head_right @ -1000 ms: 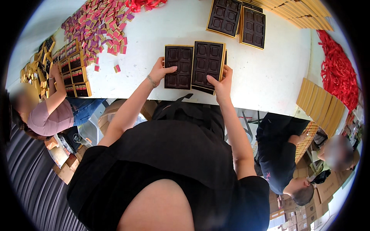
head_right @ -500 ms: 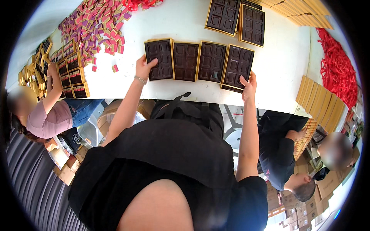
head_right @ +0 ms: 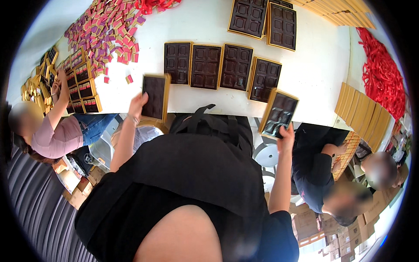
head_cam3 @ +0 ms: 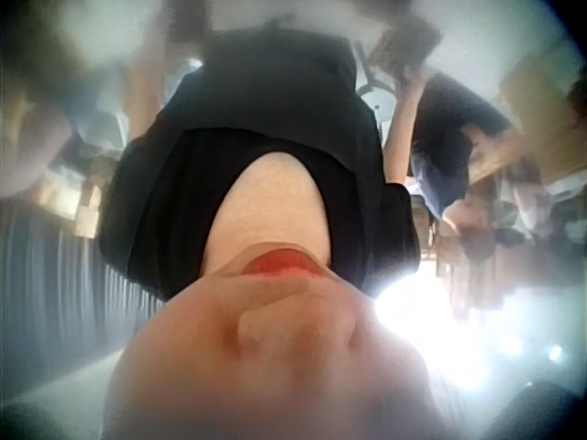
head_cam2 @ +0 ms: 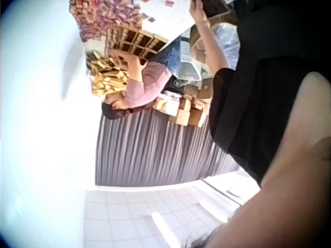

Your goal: The person places small pink and gold rectangular items into the compartments of dark brown trays with gold borders. They handle the trays and items by hand, arranging them on a white table in a workshop setting.

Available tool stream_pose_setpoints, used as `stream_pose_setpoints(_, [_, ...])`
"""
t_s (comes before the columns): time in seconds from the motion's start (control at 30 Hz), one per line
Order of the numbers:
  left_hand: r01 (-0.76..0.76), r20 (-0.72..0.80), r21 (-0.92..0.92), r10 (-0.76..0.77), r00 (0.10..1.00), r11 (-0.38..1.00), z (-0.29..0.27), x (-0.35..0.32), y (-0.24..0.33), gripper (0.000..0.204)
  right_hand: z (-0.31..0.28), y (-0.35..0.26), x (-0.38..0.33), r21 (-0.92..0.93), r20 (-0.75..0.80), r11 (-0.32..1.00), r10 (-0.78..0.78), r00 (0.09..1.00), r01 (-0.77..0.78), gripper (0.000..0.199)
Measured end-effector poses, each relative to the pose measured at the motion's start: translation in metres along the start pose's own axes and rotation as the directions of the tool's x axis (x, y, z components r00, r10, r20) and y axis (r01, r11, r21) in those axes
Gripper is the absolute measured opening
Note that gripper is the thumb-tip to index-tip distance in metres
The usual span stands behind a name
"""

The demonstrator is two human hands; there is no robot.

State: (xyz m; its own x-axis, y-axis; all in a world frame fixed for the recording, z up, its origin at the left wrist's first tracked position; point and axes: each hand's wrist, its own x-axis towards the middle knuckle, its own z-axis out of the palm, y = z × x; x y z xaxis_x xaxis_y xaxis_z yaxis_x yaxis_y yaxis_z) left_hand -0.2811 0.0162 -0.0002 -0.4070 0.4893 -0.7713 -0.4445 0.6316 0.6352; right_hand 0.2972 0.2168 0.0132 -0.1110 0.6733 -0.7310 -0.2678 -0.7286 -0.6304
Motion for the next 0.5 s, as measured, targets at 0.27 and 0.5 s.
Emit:
stream_pose_setpoints(0.27, [-0.089, 0.064, 0.351, 0.071, 0.995, 0.932, 0.057, 0.003, -0.042, 0.041, 0.068, 0.015, -0.001, -0.490, 0.071, 0.833, 0.332, 0.941, -0.257, 0.063])
stream_pose_setpoints(0.5, [-0.452, 0.040, 0.781, 0.688, 0.725, 0.431, 0.127, 0.008, -0.024, 0.065, 0.121, 0.077, -0.006, -0.286, 0.099, 0.955, 0.115, 0.988, -0.082, 0.054])
